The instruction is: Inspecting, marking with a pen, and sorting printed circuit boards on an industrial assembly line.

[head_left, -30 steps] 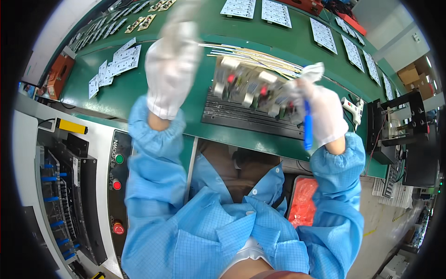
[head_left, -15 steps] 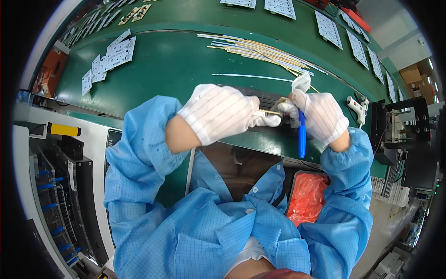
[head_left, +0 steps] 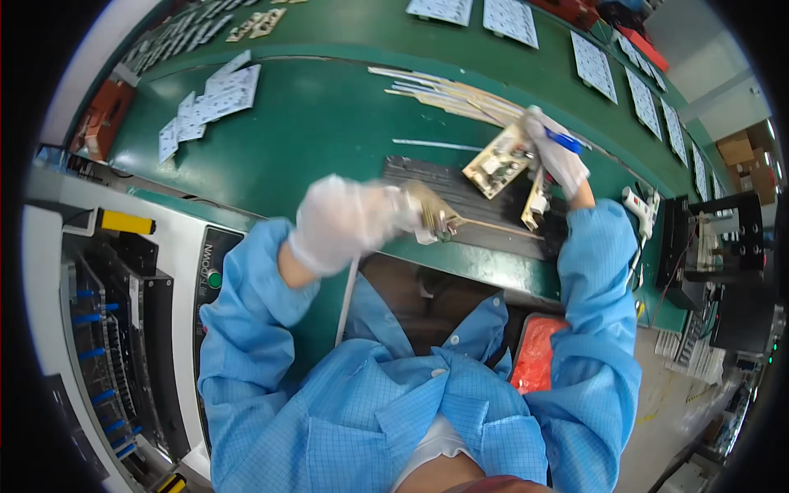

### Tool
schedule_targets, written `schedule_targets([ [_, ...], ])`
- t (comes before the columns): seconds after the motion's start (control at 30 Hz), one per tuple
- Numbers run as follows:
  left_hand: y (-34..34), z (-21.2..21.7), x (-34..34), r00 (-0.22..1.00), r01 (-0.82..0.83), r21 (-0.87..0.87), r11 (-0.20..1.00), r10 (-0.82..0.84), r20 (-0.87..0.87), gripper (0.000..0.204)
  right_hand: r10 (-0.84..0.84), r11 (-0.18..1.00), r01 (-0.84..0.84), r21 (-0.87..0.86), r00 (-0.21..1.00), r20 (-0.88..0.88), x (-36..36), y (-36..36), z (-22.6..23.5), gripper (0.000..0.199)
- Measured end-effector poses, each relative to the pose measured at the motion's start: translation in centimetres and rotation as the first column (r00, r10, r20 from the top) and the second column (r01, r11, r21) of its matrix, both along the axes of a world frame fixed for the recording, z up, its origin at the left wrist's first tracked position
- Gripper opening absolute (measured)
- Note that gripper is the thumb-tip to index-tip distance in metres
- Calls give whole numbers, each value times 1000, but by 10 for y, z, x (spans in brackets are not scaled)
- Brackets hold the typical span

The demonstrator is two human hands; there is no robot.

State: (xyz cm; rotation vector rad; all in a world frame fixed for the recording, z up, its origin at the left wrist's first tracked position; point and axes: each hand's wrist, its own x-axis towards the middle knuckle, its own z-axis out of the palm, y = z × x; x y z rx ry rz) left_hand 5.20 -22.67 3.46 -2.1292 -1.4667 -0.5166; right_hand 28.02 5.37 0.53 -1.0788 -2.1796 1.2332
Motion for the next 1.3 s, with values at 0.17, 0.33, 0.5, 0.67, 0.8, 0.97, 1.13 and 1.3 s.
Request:
schedule_targets([
  [0.17,63,25,-124,978,49,-9,999,-46,206,48,-180,907,126,402,978,101,19,-6,50,42],
  [0.33,173,86,-212,918,-387,-385,838,388,-79,34,-91,971,32,235,965,246,3,-22,118,19],
  [0.5,256,2,-261,808,-587,-226,777,577,-118,31,190,723,-458,517,851,489,-50,14,132,16],
  [0.67,262,-60,-287,808,-528,-176,831,555,197,51,239,525,-452,721,892,385,-186,81,125,31],
  [0.8,256,-56,-291,866,-475,-159,865,492,91,51,59,364,-536,762,830,555,-333,139,112,21],
  [0.97,250,-50,-287,830,-516,-213,830,546,115,53,-116,392,-276,878,931,345,-461,180,46,26],
  [1.13,248,-40,-281,799,-556,-335,761,601,37,57,21,731,-47,681,999,46,-499,181,5,38],
  [1.3,246,-33,-279,795,-542,-337,770,599,89,51,185,791,-135,597,982,-23,-413,212,59,55],
])
